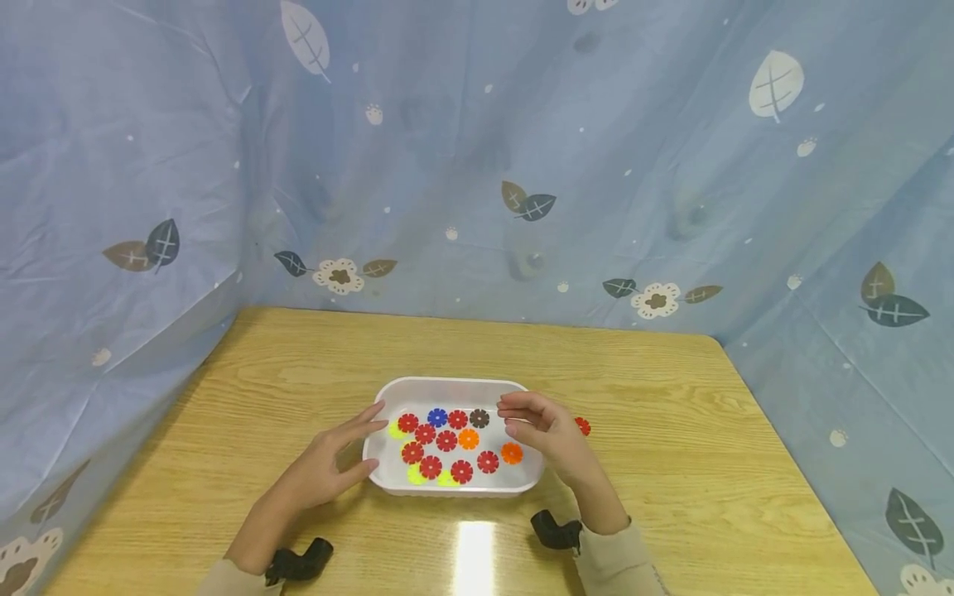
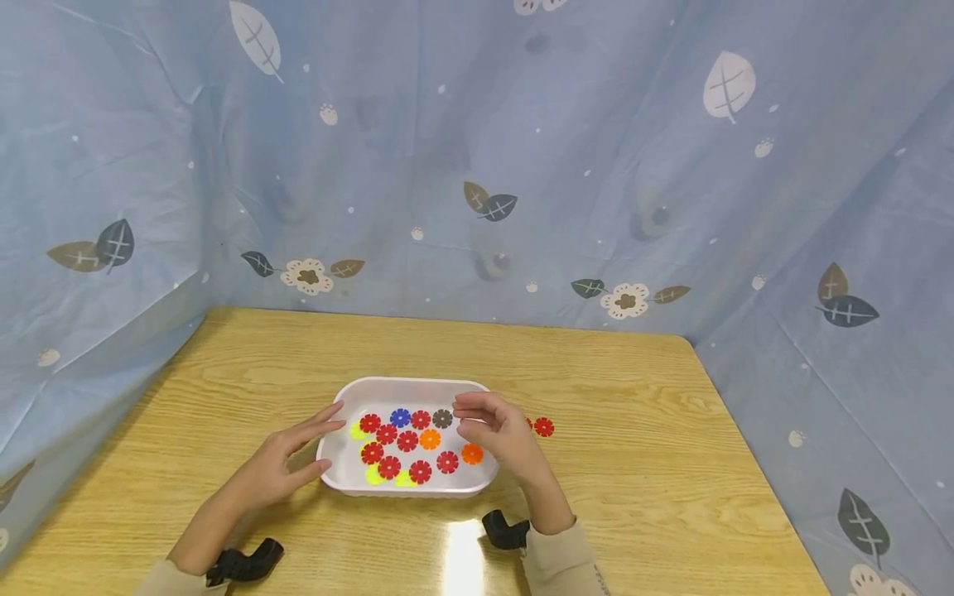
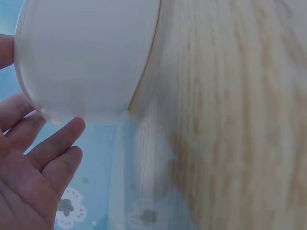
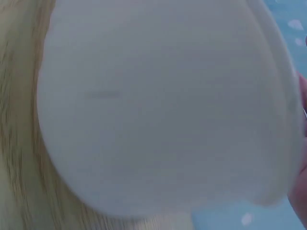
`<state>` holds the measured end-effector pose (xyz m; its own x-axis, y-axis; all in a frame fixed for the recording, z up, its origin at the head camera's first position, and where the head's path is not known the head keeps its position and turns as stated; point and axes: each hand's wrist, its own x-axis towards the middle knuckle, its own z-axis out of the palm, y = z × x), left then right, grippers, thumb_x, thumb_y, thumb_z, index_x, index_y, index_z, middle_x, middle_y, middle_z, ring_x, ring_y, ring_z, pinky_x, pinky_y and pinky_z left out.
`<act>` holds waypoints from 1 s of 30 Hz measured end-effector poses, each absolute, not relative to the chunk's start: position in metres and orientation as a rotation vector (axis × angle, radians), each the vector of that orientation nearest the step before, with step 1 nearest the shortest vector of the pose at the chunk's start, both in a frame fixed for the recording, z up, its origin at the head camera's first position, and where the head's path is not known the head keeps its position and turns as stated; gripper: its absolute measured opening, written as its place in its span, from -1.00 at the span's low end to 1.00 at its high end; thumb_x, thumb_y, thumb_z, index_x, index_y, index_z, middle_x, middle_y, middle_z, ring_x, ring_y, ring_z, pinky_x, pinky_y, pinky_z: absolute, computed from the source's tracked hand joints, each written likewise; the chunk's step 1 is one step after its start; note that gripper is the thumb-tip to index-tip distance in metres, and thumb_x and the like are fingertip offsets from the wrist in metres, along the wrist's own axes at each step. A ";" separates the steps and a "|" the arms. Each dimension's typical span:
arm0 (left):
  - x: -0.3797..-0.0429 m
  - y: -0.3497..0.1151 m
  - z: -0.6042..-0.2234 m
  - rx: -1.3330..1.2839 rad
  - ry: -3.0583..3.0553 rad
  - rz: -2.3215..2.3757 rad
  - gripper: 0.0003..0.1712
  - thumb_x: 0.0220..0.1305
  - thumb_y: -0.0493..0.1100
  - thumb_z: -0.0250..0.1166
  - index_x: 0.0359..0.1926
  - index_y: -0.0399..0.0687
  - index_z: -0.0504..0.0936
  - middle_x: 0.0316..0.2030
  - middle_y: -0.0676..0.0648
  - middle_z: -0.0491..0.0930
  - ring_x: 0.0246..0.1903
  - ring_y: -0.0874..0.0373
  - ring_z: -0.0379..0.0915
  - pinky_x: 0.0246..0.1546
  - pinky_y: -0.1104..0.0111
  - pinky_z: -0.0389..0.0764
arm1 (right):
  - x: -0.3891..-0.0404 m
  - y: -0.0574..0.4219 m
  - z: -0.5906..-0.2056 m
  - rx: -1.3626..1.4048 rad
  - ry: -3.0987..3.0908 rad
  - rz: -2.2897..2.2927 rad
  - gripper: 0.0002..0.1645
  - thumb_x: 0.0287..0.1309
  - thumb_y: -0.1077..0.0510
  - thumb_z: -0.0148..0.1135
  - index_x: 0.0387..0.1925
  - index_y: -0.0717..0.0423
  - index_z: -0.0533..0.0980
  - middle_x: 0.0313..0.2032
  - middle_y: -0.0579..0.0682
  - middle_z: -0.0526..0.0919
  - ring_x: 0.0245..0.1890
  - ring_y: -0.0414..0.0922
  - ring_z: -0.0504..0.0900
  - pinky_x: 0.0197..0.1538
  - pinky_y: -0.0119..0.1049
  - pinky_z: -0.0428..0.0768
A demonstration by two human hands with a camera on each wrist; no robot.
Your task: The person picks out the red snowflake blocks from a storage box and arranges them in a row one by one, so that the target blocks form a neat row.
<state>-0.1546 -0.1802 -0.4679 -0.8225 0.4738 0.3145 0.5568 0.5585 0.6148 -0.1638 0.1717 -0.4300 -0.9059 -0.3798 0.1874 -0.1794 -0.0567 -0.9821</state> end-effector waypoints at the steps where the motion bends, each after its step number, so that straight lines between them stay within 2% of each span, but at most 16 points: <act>1: -0.154 -0.180 -0.468 -0.887 -2.673 -1.117 -0.45 0.15 -0.16 0.35 0.19 -0.13 0.50 0.38 -0.11 0.24 0.31 -0.13 0.22 0.32 0.28 0.23 | -0.165 0.169 -0.430 -0.619 2.043 -2.086 -0.50 0.15 0.33 0.22 0.11 0.47 0.37 -0.05 -0.11 0.61 -0.02 -0.22 0.59 0.02 -0.42 0.63; 3: -0.154 -0.180 -0.467 -0.884 -2.676 -1.116 -0.45 0.15 -0.16 0.35 0.19 -0.13 0.50 0.37 -0.12 0.24 0.31 -0.13 0.22 0.31 0.24 0.24 | -0.167 0.163 -0.430 -0.616 2.048 -2.047 -0.50 0.16 0.31 0.22 0.12 0.45 0.37 -0.02 -0.01 0.60 0.00 -0.16 0.59 0.02 -0.42 0.64; 7: -0.153 -0.180 -0.467 -0.881 -2.680 -1.120 -0.45 0.15 -0.16 0.34 0.19 -0.14 0.50 0.37 -0.12 0.24 0.31 -0.13 0.21 0.29 0.14 0.27 | -0.173 0.154 -0.432 -0.605 2.079 -1.953 -0.51 0.17 0.32 0.21 0.13 0.43 0.37 0.05 0.35 0.50 0.09 0.21 0.51 0.04 -0.44 0.62; 10: -0.153 -0.180 -0.466 -0.882 -2.680 -1.133 -0.45 0.15 -0.17 0.34 0.19 -0.15 0.50 0.38 -0.12 0.24 0.32 -0.13 0.21 0.29 0.12 0.27 | -0.178 0.149 -0.435 -0.601 2.087 -1.888 -0.53 0.17 0.36 0.18 0.12 0.45 0.37 0.07 0.47 0.44 0.11 0.38 0.43 0.04 -0.47 0.61; 15: -0.154 -0.180 -0.466 -0.885 -2.678 -1.140 -0.44 0.15 -0.17 0.35 0.19 -0.15 0.50 0.38 -0.12 0.23 0.32 -0.12 0.20 0.30 0.17 0.26 | -0.182 0.143 -0.439 -0.596 2.202 -1.691 -0.56 0.15 0.35 0.19 0.09 0.40 0.42 0.04 0.38 0.52 0.07 0.27 0.51 0.02 -0.40 0.63; 23: -0.154 -0.180 -0.465 -0.879 -2.683 -1.127 -0.45 0.15 -0.16 0.35 0.19 -0.14 0.50 0.38 -0.10 0.24 0.32 -0.11 0.21 0.26 0.03 0.29 | -0.183 0.137 -0.441 -0.614 2.363 -1.410 -0.61 0.03 0.45 0.19 -0.03 0.39 0.50 -0.07 0.26 0.61 -0.06 0.15 0.59 -0.03 -0.30 0.65; 30: -0.154 -0.180 -0.465 -0.872 -2.684 -1.138 -0.45 0.15 -0.17 0.35 0.19 -0.13 0.50 0.38 -0.10 0.25 0.32 -0.12 0.22 0.24 -0.03 0.30 | -0.182 0.132 -0.443 -0.630 2.544 -1.119 -0.66 -0.12 0.43 0.35 -0.19 0.28 0.57 -0.24 0.10 0.66 -0.18 -0.04 0.60 -0.08 -0.22 0.64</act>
